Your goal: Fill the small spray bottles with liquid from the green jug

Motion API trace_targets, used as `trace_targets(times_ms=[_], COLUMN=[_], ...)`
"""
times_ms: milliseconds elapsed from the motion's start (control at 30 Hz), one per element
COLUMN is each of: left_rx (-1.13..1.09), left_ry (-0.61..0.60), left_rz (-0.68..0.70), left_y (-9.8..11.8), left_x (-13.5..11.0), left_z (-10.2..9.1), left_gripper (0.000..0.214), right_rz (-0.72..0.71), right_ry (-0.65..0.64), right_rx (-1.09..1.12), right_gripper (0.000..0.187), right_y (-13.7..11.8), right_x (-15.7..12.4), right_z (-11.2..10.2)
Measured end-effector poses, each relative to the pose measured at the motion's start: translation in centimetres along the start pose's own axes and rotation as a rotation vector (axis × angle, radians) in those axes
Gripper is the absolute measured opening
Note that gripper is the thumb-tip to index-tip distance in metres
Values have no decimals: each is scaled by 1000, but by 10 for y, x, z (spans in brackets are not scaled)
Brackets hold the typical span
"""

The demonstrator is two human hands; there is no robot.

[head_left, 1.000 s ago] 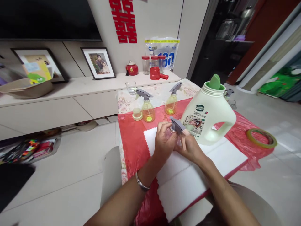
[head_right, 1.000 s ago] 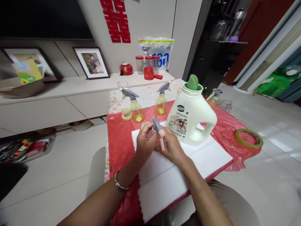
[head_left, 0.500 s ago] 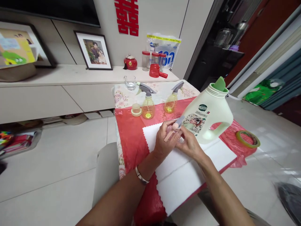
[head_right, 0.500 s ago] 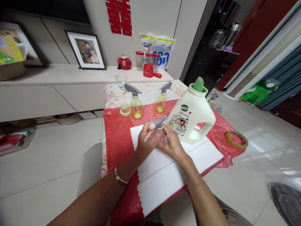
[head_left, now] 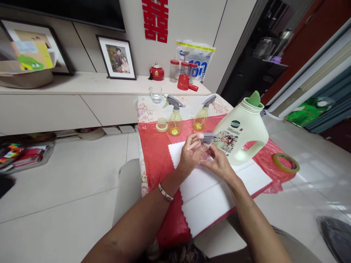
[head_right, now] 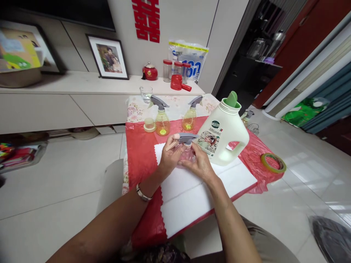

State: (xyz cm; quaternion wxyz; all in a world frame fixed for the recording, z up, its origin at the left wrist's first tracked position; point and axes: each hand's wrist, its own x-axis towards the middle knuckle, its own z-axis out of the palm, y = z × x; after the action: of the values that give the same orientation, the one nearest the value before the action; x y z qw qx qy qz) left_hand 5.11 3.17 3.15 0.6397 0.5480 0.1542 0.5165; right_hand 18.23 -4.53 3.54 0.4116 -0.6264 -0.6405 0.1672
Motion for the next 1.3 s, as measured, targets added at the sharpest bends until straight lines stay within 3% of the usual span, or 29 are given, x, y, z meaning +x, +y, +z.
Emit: trace_targets(times_ms=[200, 300, 533, 767, 900, 1033, 1300], left_rx=[66, 1, -106, -110, -104, -90, -40], left_ry=[-5, -2, -25, -51, 43, 177, 126], left_rz=[-54, -79, -196, -176, -116, -129, -270], left_y=[-11, -15, -4, -7, -8, -12, -11], left_x=[2, 3, 5, 5, 7, 9, 3], left_z=[-3, -3, -5, -10, -19, -25, -23], left_gripper=[41, 53, 49, 48, 43, 39, 33], right_rz=[12, 12, 34, 86, 126, 152, 147], right_ry=[-35, -32, -7, -17, 3, 32, 62], right_rx=[36, 43, 48, 107, 145, 211, 403], right_gripper=[82, 78, 69, 74, 71, 69, 67], right_y=[8, 9, 6, 3, -2, -19, -58], right_x=[-1, -1, -2, -3, -3, -4, -30], right_z=[1, 3, 3, 5, 3, -12, -76])
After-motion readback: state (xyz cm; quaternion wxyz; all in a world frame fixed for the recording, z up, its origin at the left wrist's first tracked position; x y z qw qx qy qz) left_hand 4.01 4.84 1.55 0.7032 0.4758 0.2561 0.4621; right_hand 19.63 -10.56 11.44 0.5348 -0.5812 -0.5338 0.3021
